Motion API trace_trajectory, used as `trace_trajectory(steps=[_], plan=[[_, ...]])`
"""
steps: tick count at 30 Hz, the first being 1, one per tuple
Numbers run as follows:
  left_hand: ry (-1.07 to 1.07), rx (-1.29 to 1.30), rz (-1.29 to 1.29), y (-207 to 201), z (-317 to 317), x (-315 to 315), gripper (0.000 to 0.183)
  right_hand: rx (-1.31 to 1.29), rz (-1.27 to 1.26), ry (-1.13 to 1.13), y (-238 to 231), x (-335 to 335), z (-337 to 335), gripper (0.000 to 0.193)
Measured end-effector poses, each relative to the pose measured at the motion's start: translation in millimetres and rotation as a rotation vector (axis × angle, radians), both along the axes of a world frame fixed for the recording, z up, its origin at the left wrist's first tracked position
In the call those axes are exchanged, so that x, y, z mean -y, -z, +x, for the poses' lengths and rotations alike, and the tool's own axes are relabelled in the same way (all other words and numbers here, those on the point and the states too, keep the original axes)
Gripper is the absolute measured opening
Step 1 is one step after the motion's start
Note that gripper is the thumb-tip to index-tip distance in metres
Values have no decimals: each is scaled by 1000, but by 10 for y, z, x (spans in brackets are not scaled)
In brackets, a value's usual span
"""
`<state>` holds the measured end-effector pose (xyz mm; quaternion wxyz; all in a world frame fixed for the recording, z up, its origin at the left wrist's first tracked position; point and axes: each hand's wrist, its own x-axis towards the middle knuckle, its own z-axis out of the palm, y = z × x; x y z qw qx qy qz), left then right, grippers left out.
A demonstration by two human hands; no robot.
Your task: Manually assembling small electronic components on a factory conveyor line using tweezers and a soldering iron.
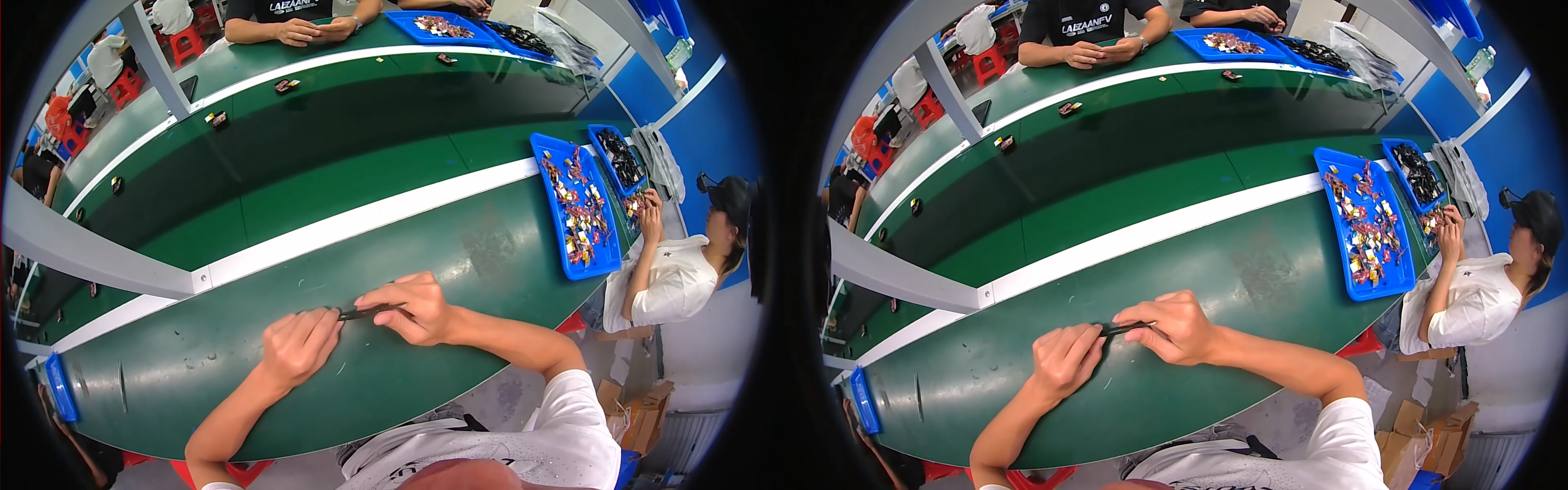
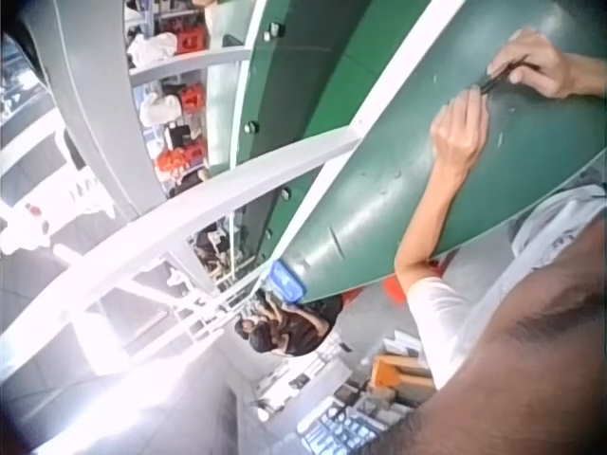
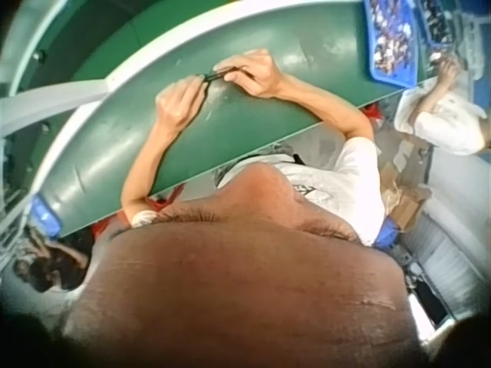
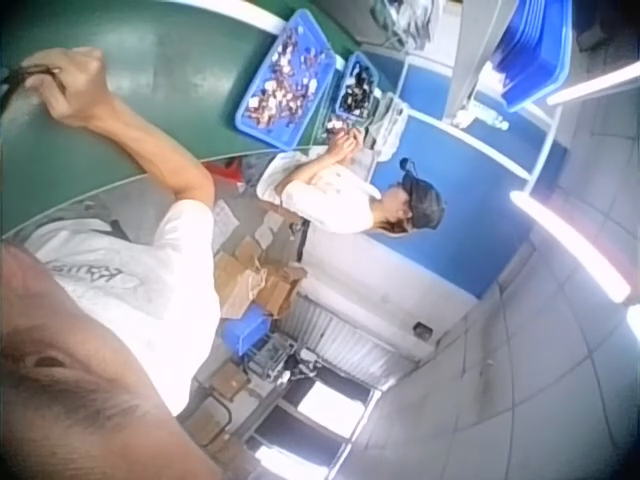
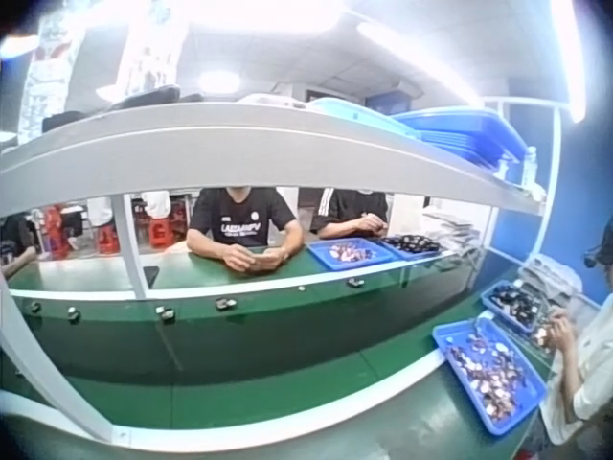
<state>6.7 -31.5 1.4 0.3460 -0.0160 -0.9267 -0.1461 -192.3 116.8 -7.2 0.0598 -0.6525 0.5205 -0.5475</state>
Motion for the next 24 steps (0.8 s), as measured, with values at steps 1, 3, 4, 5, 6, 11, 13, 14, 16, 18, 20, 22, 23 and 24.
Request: trace_trajectory(steps=[1,3,4,5,6,11,13,14,16,18,20,22,23,24], plan=[[1,2,2,4,-2,1,25,0,-1,-1,7,5,1,20],[0,0,3,3,-3,3,26,64,-32,0,29,31,15,20],[1,-4,5,2,-9,2,26,67,-34,-3,37,33,11,20],[-9,0,0,0,-6,3,26,73,-39,-3,40,40,5,20],[-1,-6,2,5,-12,0,26,79,-46,-3,42,42,-4,20],[-8,-6,-6,-5,-28,-9,26,94,21,18,37,-1,-33,22],[-4,-9,-6,19,-12,-2,26,134,50,52,0,11,-20,22],[-7,0,-10,2,-3,0,25,137,41,53,-50,24,-10,20],[-24,14,-22,15,13,-5,25,157,71,41,-68,6,0,19],[-39,24,-31,29,0,-4,25,158,158,50,-108,-44,-26,17],[5,-16,-23,32,-11,1,25,148,133,30,-80,-28,-29,17],[-23,-9,-33,25,-1,7,25,134,141,32,-89,-15,-26,16],[-14,-22,-31,27,-12,1,25,138,141,23,-75,-15,-31,16],[-21,-19,-32,23,-6,-4,25,148,131,30,-61,-12,-32,13]])
